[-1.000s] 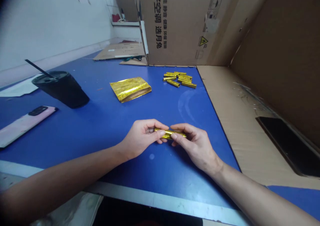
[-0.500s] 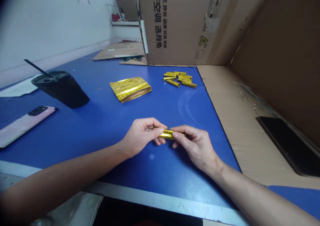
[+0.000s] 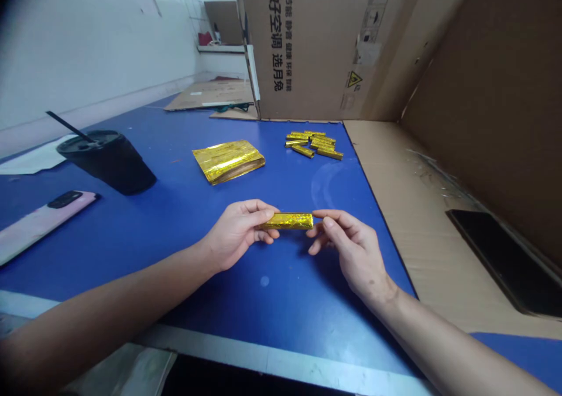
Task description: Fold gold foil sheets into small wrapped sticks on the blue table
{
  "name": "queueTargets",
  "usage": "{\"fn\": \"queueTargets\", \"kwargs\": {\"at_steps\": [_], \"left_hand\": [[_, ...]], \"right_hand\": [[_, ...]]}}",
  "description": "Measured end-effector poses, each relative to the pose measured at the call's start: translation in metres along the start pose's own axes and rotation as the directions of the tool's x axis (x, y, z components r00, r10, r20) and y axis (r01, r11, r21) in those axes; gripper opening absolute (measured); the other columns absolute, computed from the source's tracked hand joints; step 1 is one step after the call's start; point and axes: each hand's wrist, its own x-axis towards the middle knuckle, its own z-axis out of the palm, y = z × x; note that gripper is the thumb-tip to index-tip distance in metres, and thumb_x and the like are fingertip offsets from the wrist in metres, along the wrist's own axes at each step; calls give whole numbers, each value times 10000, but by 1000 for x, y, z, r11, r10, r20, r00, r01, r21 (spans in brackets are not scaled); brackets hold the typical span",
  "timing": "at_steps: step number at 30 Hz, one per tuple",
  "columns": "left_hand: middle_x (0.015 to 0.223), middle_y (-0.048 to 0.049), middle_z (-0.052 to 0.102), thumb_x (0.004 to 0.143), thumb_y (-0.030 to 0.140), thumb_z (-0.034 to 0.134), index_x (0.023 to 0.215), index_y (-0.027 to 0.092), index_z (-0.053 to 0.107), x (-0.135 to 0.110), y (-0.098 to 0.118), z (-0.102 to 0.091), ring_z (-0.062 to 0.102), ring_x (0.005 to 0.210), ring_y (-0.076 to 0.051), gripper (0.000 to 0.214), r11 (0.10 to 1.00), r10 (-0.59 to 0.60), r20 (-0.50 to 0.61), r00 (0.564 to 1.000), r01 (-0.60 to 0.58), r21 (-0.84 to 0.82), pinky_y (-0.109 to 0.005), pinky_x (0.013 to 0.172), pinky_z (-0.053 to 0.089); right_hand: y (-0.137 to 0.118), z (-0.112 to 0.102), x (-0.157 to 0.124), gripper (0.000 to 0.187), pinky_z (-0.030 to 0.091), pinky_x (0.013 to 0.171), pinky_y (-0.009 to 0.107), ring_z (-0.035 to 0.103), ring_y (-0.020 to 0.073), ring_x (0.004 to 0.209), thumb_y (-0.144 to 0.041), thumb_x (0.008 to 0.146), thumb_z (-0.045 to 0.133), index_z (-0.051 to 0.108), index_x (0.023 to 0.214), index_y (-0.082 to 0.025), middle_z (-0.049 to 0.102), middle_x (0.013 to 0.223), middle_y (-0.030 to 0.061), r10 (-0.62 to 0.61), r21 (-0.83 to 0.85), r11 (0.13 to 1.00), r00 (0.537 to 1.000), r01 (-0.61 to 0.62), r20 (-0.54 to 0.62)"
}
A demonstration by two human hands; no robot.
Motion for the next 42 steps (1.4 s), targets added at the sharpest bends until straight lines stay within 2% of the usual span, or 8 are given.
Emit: {"fn": "queueTargets", "kwargs": {"at_steps": [12,16,21,25,28,34,37,42], "left_hand": [[596,-25,598,698,154,600,705,102,557,1,1,-4,570,470,-80,68,995,-100,80,992,100,-2,-166,433,441],[579,-20,594,692,151,597,717,97,559,1,-1,-4,558,450,-75,70,994,-96,74,993,91,64,-169,428,446],[541,-16,588,699,154,591,716,93,558,0,-4,-2,564,451,-85,71,987,-76,58,995,67,145,-177,431,455],[531,-19,592,704,138,580,714,93,552,-1,-5,0,566,450,-85,55,987,-75,58,996,66,148,-176,440,457],[555,-32,599,720,161,566,726,87,557,-1,-3,-1,575,456,-94,75,990,-74,72,995,64,128,-181,439,457],[733,-70,626,782,319,534,946,91,545,-1,2,-3,615,546,-124,281,999,-18,146,989,12,42,-199,463,464],[756,-60,624,731,261,608,939,95,533,-3,0,0,620,571,-123,277,999,3,167,986,-12,52,-203,492,478],[656,-45,626,737,129,569,859,80,540,-3,-2,2,616,545,-101,135,993,3,125,992,-18,119,-182,511,475]], "right_hand": [[-4,-4,4,219,482,591,280,609,123,556,-314,773,579,624,923,-162,658,761,40,129,14,991,972,-134,199],[-8,-2,5,230,471,625,271,590,119,568,-310,773,578,628,935,-156,648,675,21,163,-164,979,953,-124,254],[-10,-5,4,205,437,575,244,559,118,573,-228,810,507,655,946,-191,616,626,-2,54,-471,874,939,119,339],[-8,-7,3,234,426,557,245,554,119,546,-192,814,474,675,933,-194,598,583,-3,-89,-504,823,935,263,343],[-7,-7,3,218,431,544,245,552,121,532,-231,805,492,686,893,-184,604,571,5,-41,-464,867,952,185,303],[-5,-7,11,230,430,491,235,519,101,457,-355,712,606,687,773,-148,613,571,21,203,-223,961,968,-167,150],[-2,-6,10,239,424,473,236,508,99,437,-366,699,617,687,770,-148,607,549,18,210,-188,964,971,-186,117],[0,-6,6,241,450,524,248,551,117,511,-324,747,571,676,903,-172,637,617,20,115,-314,948,980,-59,160]]}}
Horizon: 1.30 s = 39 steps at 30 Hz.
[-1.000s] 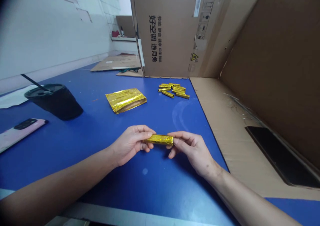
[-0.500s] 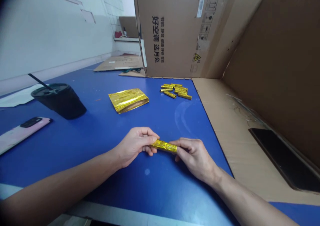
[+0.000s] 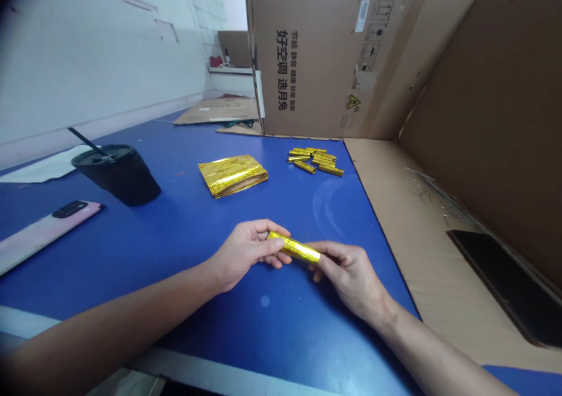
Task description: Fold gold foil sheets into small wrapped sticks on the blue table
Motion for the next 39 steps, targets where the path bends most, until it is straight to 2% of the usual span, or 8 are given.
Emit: {"fn": "queueTargets", "kwargs": {"at_steps": [7,12,16,20,25,29,33,39], "left_hand": [[701,-28,624,696,111,584,842,104,562,0,-8,-1,615,629,-114,148,983,151,-1,989,-150,107,-211,560,483],[722,-24,624,701,160,597,857,126,597,-4,-20,3,576,650,-102,160,948,219,84,972,-232,216,-235,627,466],[717,-23,623,707,188,604,837,129,611,-6,-23,3,565,646,-99,142,949,225,94,970,-240,204,-234,630,456],[752,-25,622,723,196,598,859,138,609,-8,-24,5,568,672,-102,149,937,253,78,964,-265,227,-234,646,458],[831,-33,638,693,192,644,1023,147,512,-11,-21,8,611,715,-119,358,971,224,30,974,-225,74,-235,653,485],[748,-28,655,711,184,622,845,124,591,-12,-18,8,623,691,-111,151,963,248,-2,969,-246,111,-213,663,495],[781,-25,663,729,199,612,830,138,622,-14,-17,8,626,716,-114,118,931,326,11,945,-323,170,-208,674,494],[847,-33,644,672,195,669,1027,146,530,-13,-15,9,623,743,-127,384,956,265,-8,964,-262,135,-235,694,498]], "right_hand": [[0,-2,0,374,488,638,291,603,147,648,-353,785,539,569,1115,-180,666,757,42,-29,19,999,999,30,-18],[-1,7,-7,280,470,603,276,573,137,633,-289,793,556,635,1054,-226,643,732,33,-232,-173,955,971,239,64],[-3,9,-8,252,446,556,254,545,118,582,-225,817,528,647,1039,-229,617,671,21,-320,-188,927,946,324,51],[-4,9,-7,238,450,544,244,552,116,578,-201,810,536,661,1010,-230,610,648,17,-341,-148,929,940,340,21],[-3,10,-9,246,470,578,255,582,130,641,-176,789,563,662,996,-262,640,722,23,-393,-151,913,918,380,-62],[-2,10,-10,286,476,604,257,588,130,677,-158,780,573,642,1030,-279,650,772,20,-413,-173,902,907,396,-79],[-3,10,-11,314,472,590,250,588,126,664,-136,781,566,634,1041,-299,648,758,10,-439,-155,892,896,425,-69],[-6,11,-13,249,472,617,273,590,148,689,-182,764,592,670,969,-300,663,776,16,-403,-157,912,900,379,-165]]}}
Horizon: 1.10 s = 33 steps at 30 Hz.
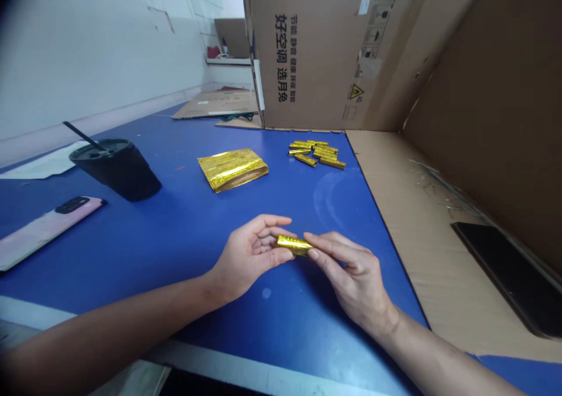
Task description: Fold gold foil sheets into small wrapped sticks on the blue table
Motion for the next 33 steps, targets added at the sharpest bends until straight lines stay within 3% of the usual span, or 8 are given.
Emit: {"fn": "queueTargets", "kwargs": {"at_steps": [3,6,11,17,20,26,29,33], "left_hand": [[726,-19,637,701,172,627,913,125,563,2,-1,-1,621,664,-110,227,1000,-27,-7,1000,27,-14,-222,653,503],[719,-15,632,718,169,605,894,124,570,3,-1,-3,620,662,-106,185,1000,1,-38,999,-1,-8,-208,635,504],[796,-24,624,693,160,625,916,127,565,6,-1,-5,620,700,-112,234,999,15,-38,999,-16,-35,-214,649,502],[721,-28,630,669,151,637,917,103,537,10,1,-5,630,655,-126,272,992,-72,-26,997,69,-107,-232,618,499],[701,-28,636,691,147,615,878,102,551,10,2,-5,633,659,-122,203,995,-71,-53,996,67,-77,-241,649,503],[787,-22,627,679,149,634,922,140,487,8,0,-5,632,680,-119,284,995,-39,-61,997,33,-96,-242,647,505],[805,-31,631,665,167,648,810,146,444,10,1,-6,639,661,-132,251,991,-45,-148,988,26,-133,-245,607,507],[670,-25,640,693,188,625,723,117,542,12,5,-6,631,630,-123,114,995,-102,-115,988,99,-33,-222,591,494]], "right_hand": [[3,0,0,274,483,656,292,605,161,717,-262,731,634,651,1004,-267,666,854,34,145,47,988,989,-144,-10],[7,0,3,346,489,586,289,601,142,596,-363,746,605,597,1064,-226,662,769,33,313,254,917,950,-307,14],[16,-2,7,257,479,576,290,597,144,545,-331,735,628,629,942,-178,656,604,25,413,372,822,901,-432,133],[15,-3,7,277,494,593,294,611,145,581,-345,716,641,637,942,-186,672,697,34,387,292,874,920,-389,66],[8,-1,7,359,504,589,294,614,157,600,-368,690,651,614,996,-183,672,692,35,356,183,913,931,-366,86],[3,1,8,274,497,520,267,588,140,539,-360,687,646,639,895,-181,670,693,35,343,102,931,937,-349,70],[5,1,8,275,496,516,263,588,140,533,-352,681,653,641,895,-180,662,665,26,323,98,941,946,-323,20],[7,2,7,275,499,525,268,584,140,539,-343,680,656,634,894,-171,656,677,26,308,94,947,952,-306,2]]}}
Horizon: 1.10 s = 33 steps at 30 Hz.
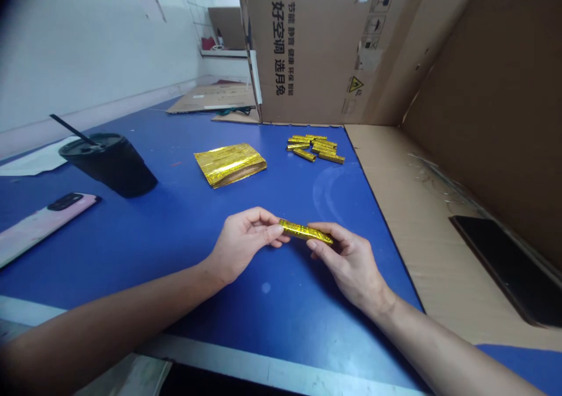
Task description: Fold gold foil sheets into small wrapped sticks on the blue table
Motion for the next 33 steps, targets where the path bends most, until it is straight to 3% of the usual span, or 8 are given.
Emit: {"fn": "queueTargets", "kwargs": {"at_steps": [3,6,10,19,28,33], "left_hand": [[606,-23,637,716,172,599,717,103,600,0,2,0,605,565,-99,69,997,-61,26,998,59,52,-201,557,478],[596,-32,644,720,195,601,704,103,594,2,3,-1,597,535,-98,93,995,-97,-26,995,96,-33,-209,550,478],[597,-36,642,732,246,603,694,113,563,7,1,-5,613,565,-107,144,982,-125,-97,987,110,-154,-212,568,474],[627,-44,645,734,223,594,725,104,564,5,-2,-3,606,577,-102,123,980,-155,-35,987,150,-128,-218,581,457],[615,-20,650,678,154,616,688,120,546,2,2,1,581,552,-82,79,980,-136,-35,990,129,-151,-226,615,458],[626,-22,644,668,159,628,698,115,544,3,3,-1,597,563,-94,100,978,-126,-10,992,123,-170,-218,585,462]], "right_hand": [[0,0,0,298,501,539,269,582,136,550,-332,690,651,603,939,-176,638,682,21,3,8,1000,1000,-3,21],[1,0,1,376,507,546,267,590,128,565,-332,680,664,529,1011,-213,608,751,9,-8,77,997,999,11,-32],[3,-4,4,261,485,496,246,563,105,516,-329,681,668,521,864,-215,570,713,-12,-18,161,986,991,40,-133],[8,-7,2,123,421,509,264,501,108,484,-312,726,634,637,765,-194,561,543,-24,14,114,993,999,-9,-45],[2,-5,2,82,379,482,251,458,96,462,-270,677,674,644,676,-194,533,513,-30,137,292,949,990,-119,-44],[0,-6,2,95,387,482,258,465,104,472,-272,675,671,640,657,-185,531,521,-19,110,285,954,992,-87,-66]]}}
